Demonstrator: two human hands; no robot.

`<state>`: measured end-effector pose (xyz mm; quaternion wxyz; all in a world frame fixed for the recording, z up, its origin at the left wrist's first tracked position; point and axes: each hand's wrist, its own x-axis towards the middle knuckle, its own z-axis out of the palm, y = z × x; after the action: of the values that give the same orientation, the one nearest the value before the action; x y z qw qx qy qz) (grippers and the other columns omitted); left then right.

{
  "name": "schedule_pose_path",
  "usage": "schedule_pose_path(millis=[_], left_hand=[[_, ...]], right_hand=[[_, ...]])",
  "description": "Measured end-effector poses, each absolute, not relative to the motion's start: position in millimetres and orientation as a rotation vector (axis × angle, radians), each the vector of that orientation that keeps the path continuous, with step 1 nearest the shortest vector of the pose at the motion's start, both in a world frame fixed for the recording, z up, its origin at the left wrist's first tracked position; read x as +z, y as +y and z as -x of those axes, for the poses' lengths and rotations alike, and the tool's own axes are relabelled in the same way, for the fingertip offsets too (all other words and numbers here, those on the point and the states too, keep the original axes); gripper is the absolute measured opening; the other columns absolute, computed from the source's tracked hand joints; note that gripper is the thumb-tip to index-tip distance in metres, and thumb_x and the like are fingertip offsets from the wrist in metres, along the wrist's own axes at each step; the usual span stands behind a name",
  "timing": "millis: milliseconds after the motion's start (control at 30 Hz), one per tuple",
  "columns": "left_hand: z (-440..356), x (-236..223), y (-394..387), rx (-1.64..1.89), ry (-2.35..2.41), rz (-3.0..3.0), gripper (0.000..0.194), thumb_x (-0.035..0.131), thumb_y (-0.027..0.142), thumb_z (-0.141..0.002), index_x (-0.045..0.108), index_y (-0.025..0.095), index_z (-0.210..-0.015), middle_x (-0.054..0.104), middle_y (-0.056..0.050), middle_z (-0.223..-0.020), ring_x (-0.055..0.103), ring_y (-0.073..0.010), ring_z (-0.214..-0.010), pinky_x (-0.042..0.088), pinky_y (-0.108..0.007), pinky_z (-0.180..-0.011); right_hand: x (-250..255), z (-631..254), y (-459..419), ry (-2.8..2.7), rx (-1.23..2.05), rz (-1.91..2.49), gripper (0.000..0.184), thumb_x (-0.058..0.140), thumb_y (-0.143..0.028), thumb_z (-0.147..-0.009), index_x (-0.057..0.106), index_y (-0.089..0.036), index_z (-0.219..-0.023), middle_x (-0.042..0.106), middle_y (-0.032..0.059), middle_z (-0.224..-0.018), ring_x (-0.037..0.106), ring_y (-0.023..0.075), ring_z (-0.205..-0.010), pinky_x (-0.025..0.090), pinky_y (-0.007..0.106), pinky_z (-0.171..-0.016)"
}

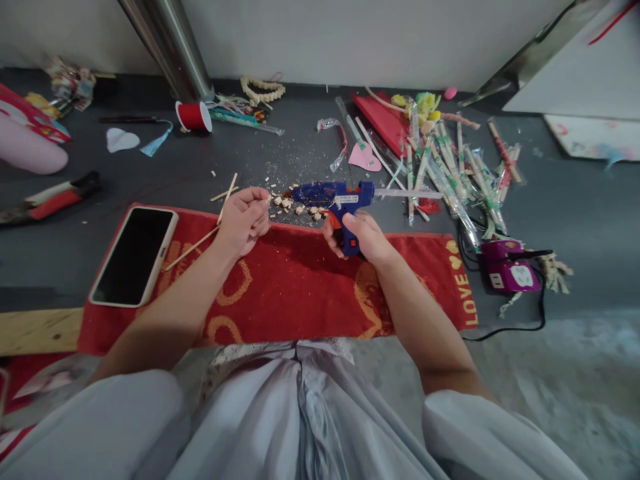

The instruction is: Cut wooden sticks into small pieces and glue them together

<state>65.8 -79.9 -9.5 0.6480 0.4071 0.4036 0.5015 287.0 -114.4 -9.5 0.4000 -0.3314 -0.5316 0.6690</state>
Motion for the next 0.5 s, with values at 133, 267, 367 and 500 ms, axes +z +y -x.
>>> schedule_pose_path(millis=[133,267,367,500], left_hand=[[-65.4,-12.3,-79.8,1.150,0.881,-0.940,0.019,0.071,0.022,-0.065,0.054,0.019,-0.071,0.033,0.014,-0.035,0.021,-0.0003,-0.026,0.015,-0.015,-0.031],[-65.7,-13.3,-79.1,1.150,0.861,-0.938,0.019,0.071,0.023,-0.063,0.055,0.019,-0.071,0.034,0.013,-0.034,0.020,-0.0005,-0.026,0.015,-0.015,-0.030],[-66.1,-12.0,-79.4,1.149,0.873,-0.943,0.019,0.071,0.023,-0.063,0.055,0.019,-0.070,0.033,0.013,-0.035,0.020,-0.0002,-0.026,0.015,-0.015,-0.031],[-66.8,-10.4,-80.6,1.149,0.863,-0.939,0.022,0.074,0.025,-0.061,0.056,0.019,-0.071,0.034,0.013,-0.035,0.021,-0.0002,-0.025,0.015,-0.015,-0.030]], right_hand=[[-10.0,-287.3,-115.2,-1.355,1.708,0.823,0.050,0.058,-0.065,-0.078,0.055,-0.016,-0.072,0.055,-0.0018,-0.056,0.050,0.0068,-0.039,0.037,0.018,-0.033],[-11.5,-287.6,-115.2,-1.370,1.726,0.799,0.050,0.058,-0.064,-0.079,0.056,-0.015,-0.072,0.055,-0.0016,-0.057,0.050,0.0066,-0.039,0.037,0.018,-0.033],[-12.4,-287.4,-115.0,-1.376,1.732,0.802,0.050,0.057,-0.064,-0.080,0.056,-0.015,-0.072,0.055,-0.0017,-0.057,0.049,0.0064,-0.039,0.037,0.017,-0.033],[-12.5,-287.3,-115.2,-1.370,1.734,0.813,0.050,0.058,-0.065,-0.079,0.056,-0.015,-0.072,0.055,-0.0015,-0.057,0.050,0.0066,-0.039,0.037,0.017,-0.033]])
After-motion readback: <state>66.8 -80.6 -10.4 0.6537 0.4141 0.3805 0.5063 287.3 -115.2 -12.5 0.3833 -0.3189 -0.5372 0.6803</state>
